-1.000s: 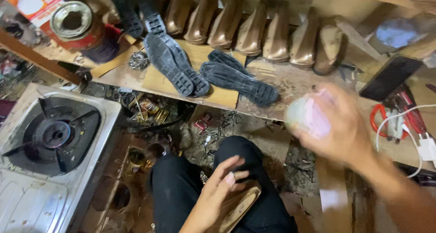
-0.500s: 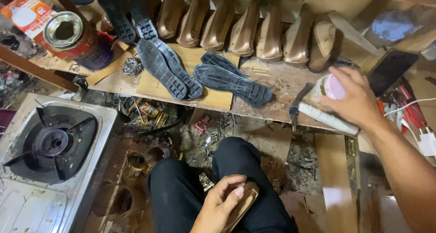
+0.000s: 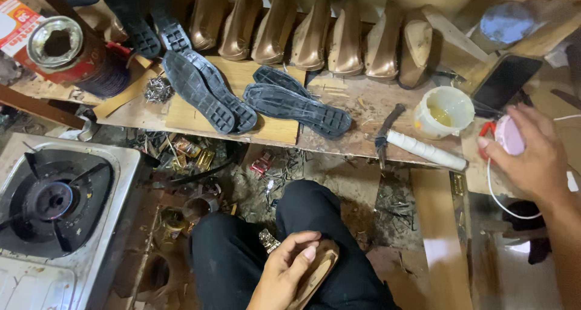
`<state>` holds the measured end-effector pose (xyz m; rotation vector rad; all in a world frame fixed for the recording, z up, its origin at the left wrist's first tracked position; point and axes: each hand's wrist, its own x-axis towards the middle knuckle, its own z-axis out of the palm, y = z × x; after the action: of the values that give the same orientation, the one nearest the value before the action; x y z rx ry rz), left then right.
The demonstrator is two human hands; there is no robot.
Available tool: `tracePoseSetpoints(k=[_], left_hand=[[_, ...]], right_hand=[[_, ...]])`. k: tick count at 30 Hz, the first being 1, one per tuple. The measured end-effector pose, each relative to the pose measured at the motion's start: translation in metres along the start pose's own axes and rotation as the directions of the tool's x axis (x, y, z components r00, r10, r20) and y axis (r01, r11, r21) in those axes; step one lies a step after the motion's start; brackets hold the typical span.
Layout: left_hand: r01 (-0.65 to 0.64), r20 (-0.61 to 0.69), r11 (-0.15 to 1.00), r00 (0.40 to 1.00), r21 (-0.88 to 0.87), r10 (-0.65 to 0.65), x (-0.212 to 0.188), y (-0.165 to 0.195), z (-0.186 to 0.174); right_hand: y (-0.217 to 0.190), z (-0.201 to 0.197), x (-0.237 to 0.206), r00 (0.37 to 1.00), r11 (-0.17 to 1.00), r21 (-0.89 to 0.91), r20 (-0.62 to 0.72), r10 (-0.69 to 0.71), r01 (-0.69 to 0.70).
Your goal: The person sits on the floor and repairs a brown shoe by applying glue to the sole, attaching a black rubber sole piece, and hammering it into place. They repeat the process on the other shoe, using a small brush to apply adhesive and a hammer to secure the sole.
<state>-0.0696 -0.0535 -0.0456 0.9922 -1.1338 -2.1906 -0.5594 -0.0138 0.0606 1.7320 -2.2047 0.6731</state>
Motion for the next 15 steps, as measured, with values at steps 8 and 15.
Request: tracePoseSetpoints(k=[8,15], left_hand=[[-0.003,-0.016,1.000,1.000,0.016,0.004,0.000,-0.006,0.001],[-0.054,-0.031,0.997,0.998,-0.046,0.052,-0.003,-0.015,-0.004]], right_hand=[[0.011,-0.006,0.027,0.894,0.245,0.891,0.287,0.345,-0.381],[0.017,-0.016,0.039,0.799,-0.132,0.927,0.370,0.475,-0.350]])
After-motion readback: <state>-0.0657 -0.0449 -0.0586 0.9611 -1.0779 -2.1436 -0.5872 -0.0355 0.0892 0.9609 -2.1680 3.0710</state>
